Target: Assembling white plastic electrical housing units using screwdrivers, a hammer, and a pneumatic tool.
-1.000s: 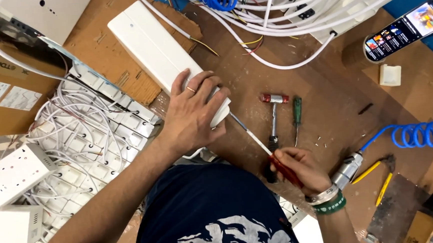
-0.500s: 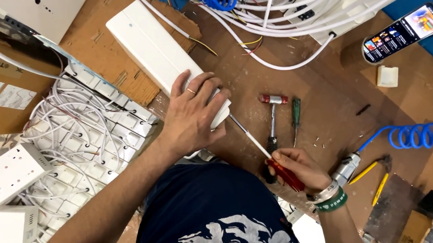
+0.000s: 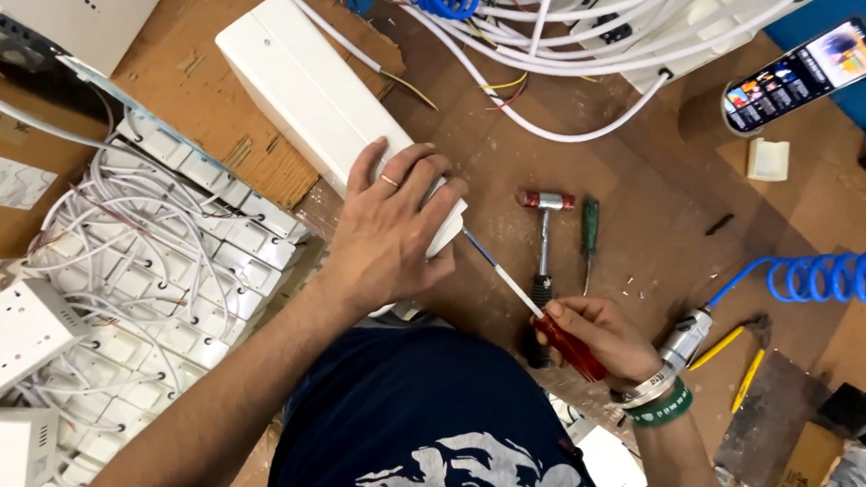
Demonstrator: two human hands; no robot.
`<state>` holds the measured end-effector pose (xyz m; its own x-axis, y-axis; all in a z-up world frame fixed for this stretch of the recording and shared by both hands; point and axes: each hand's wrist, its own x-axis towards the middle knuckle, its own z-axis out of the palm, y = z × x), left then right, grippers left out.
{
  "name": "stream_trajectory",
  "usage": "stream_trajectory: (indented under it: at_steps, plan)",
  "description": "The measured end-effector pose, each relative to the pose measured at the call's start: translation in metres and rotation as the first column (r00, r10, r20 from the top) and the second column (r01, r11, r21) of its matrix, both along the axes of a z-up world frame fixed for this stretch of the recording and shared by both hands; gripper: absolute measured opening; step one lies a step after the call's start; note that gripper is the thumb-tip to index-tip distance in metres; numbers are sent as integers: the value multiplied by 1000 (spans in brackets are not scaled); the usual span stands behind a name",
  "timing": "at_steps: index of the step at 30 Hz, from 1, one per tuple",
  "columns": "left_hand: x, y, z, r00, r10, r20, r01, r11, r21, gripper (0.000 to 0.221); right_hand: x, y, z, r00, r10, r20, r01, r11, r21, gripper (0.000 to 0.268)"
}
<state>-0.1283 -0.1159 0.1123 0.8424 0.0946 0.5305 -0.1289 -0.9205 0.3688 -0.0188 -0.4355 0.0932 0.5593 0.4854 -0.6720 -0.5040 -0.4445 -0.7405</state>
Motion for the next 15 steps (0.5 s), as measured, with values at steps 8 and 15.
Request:
stream_trajectory:
  at_steps: [8, 15]
  plan:
    - [-1, 0, -1, 1000, -3, 0, 3, 1000, -2, 58, -5, -7, -11, 983, 54, 178, -62, 997, 38, 37]
    - [-2, 1, -1, 1000, -5, 10, 5, 1000, -9, 59, -2, 7, 3, 974, 57, 220, -57, 998, -8, 27]
